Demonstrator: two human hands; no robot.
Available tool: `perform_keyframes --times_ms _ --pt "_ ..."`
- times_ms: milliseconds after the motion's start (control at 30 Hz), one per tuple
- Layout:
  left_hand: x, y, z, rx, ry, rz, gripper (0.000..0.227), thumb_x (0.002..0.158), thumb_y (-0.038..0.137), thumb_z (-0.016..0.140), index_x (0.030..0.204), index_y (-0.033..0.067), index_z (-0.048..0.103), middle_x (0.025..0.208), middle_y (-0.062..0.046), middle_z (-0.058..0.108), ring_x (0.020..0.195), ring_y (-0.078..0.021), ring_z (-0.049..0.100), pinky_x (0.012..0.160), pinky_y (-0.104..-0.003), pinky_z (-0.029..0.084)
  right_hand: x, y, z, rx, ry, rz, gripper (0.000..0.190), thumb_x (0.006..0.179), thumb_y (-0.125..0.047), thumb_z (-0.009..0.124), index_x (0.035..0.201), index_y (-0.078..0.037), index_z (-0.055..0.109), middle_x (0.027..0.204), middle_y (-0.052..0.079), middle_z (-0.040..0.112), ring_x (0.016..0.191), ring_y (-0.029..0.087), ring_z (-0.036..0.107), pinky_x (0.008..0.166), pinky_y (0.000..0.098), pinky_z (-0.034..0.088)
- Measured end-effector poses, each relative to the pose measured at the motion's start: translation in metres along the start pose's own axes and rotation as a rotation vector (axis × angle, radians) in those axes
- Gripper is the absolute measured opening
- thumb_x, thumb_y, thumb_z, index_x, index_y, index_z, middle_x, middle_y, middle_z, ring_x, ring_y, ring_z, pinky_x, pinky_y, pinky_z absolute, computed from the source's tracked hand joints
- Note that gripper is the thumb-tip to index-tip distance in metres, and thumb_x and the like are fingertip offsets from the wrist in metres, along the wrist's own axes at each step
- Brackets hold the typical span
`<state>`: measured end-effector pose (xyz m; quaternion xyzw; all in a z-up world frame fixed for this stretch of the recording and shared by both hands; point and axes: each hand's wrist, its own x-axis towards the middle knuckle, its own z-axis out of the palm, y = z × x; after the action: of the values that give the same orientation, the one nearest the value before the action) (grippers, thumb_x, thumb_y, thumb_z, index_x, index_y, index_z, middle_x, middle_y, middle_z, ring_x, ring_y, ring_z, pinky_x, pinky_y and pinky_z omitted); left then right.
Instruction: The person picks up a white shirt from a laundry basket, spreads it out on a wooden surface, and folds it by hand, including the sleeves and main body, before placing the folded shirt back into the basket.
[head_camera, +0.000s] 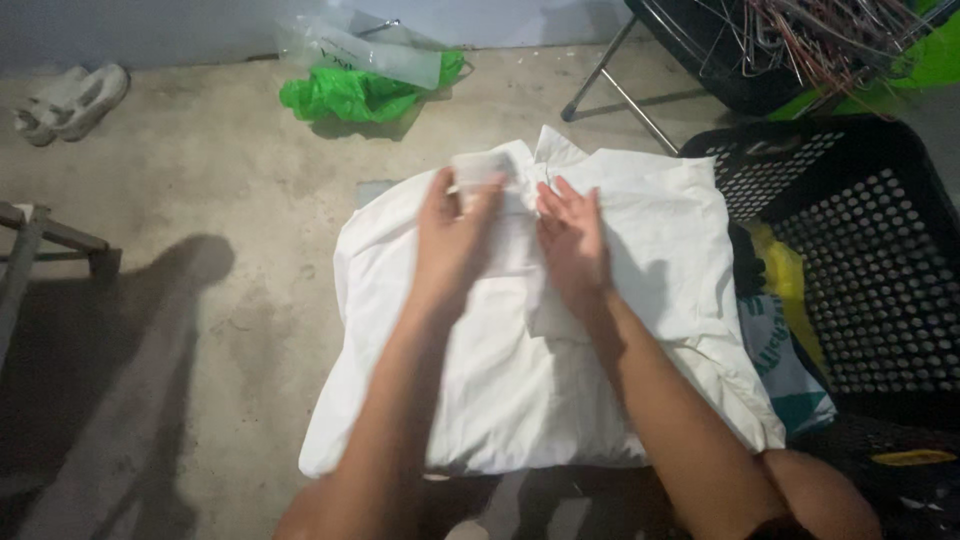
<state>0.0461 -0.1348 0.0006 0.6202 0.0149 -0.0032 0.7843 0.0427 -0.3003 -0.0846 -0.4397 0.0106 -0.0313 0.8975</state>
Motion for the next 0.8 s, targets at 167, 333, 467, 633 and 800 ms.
perform_keyframes --times_ms 167,333,467,633,800 --pt "-0.01 -0.024 0.092 0.026 -0.094 -0.018 0.052 0.093 0.033 0.073 0.129 -0.0035 0.061 0.099 -0.011 0.07 0.082 -0.0163 0.067 0.068 -0.028 0.056 -0.024 -0.076 -0.026 -0.264 0.225 0.148 0.08 0.098 -0.062 0.024 0.156 -0.01 0.042 0.151 0.011 0.055 0.134 0.022 0.045 0.106 0.0332 0.028" --pt "-0.037 -0.048 0.099 -0.212 -0.579 -0.149 0.057 0.106 0.042 0.058 0.144 0.0005 0.057 0.122 -0.005 0.07 0.109 -0.0138 0.068 0.094 -0.029 0.056 -0.043 -0.112 -0.058 -0.392 0.19 0.161 0.058 0.097 -0.032 0.067 0.144 -0.001 0.054 0.122 0.007 0.067 0.109 0.015 0.063 0.091 0.0287 0.051" --pt "-0.053 -0.05 0.055 0.639 0.088 0.264 0.038 0.092 0.031 0.068 0.117 0.0031 0.068 0.097 -0.015 0.072 0.085 -0.0264 0.07 0.077 -0.039 0.056 -0.041 -0.112 -0.08 -0.874 0.352 0.058 0.066 0.084 -0.008 0.079 0.143 -0.003 0.051 0.115 0.01 0.072 0.099 0.017 0.067 0.08 0.0293 0.053" --pt "-0.049 -0.056 0.03 1.025 0.13 0.165 0.037 0.096 0.038 0.067 0.1 0.0014 0.067 0.086 -0.018 0.071 0.084 -0.0392 0.068 0.074 -0.05 0.052 -0.046 -0.102 -0.076 -1.321 0.412 -0.491 0.056 0.091 0.002 0.077 0.143 0.0 0.056 0.132 0.018 0.067 0.117 0.026 0.072 0.098 0.032 0.058" --pt "-0.042 -0.072 0.041 1.029 0.124 0.055 0.038 0.099 0.038 0.063 0.103 0.0 0.065 0.09 -0.023 0.071 0.084 -0.043 0.069 0.075 -0.052 0.053 -0.048 -0.064 -0.034 -1.616 0.201 -0.537 0.057 0.097 -0.028 0.071 0.146 -0.006 0.054 0.148 0.019 0.055 0.139 0.037 0.053 0.115 0.0547 0.04"
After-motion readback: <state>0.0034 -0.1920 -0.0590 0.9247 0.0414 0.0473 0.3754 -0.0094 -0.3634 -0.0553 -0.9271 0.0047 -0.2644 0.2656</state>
